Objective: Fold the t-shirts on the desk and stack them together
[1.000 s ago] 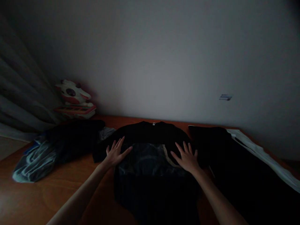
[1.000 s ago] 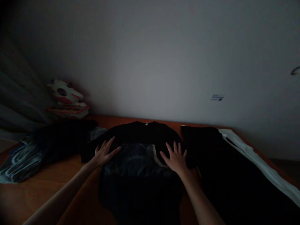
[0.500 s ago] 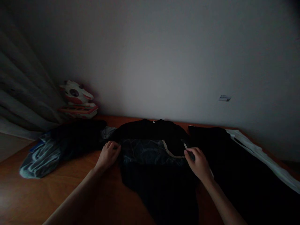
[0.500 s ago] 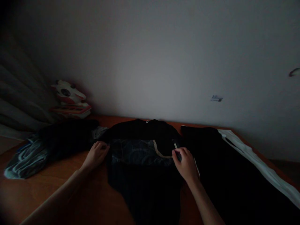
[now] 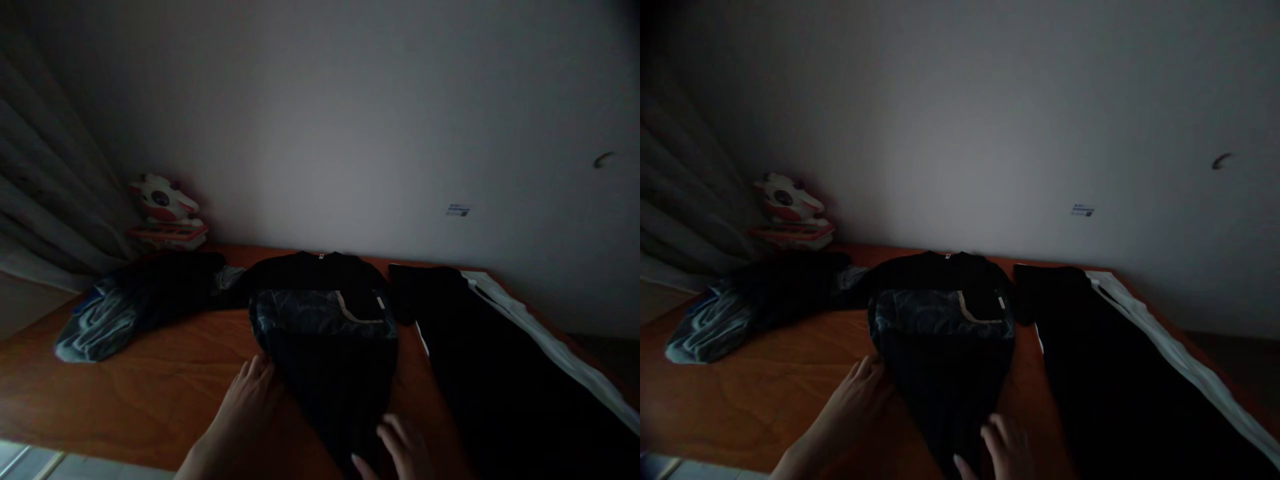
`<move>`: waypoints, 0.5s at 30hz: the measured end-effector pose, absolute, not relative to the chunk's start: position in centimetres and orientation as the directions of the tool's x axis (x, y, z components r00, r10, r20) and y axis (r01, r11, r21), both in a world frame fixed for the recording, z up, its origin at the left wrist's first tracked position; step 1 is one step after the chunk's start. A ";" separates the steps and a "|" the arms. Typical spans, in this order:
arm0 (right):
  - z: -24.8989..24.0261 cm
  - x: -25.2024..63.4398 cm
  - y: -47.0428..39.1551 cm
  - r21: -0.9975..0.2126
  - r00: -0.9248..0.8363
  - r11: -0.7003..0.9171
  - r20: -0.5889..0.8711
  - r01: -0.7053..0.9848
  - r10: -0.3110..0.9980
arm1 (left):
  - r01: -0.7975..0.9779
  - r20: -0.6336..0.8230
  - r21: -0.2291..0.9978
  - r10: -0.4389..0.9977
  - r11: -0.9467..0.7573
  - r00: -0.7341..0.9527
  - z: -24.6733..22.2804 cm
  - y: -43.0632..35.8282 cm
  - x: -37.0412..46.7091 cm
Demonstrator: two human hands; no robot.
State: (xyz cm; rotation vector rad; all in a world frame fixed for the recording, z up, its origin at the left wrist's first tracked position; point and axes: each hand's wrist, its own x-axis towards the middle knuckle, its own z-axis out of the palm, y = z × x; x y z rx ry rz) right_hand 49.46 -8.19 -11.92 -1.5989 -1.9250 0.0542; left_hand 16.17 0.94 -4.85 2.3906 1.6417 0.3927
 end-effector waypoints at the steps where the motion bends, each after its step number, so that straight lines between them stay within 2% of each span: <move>1: -11.9 49.1 -8.1 -0.426 -0.067 0.262 0.421 0.866 0.905 | 0.870 0.093 0.321 0.927 -0.375 0.365 -4.7 1.1 16.9; 3: -11.9 48.6 -8.3 -0.511 0.000 0.207 0.375 0.834 0.927 | 0.849 0.087 0.364 0.921 -0.383 0.379 -4.3 1.4 18.0; 6: -12.2 48.2 -9.3 -0.636 0.106 0.125 0.313 0.762 0.944 | 0.777 0.115 0.516 0.929 -0.359 0.352 -3.9 2.1 18.6; 10: -12.4 47.6 -10.0 -0.705 0.153 0.093 0.278 0.703 0.948 | 0.654 0.158 0.675 0.933 -0.342 0.325 -3.6 3.6 18.3; 15: -10.8 44.7 -8.1 -0.766 0.205 -0.001 0.170 0.642 0.964 | 0.604 0.217 0.706 0.925 -0.370 0.313 -3.2 6.1 18.9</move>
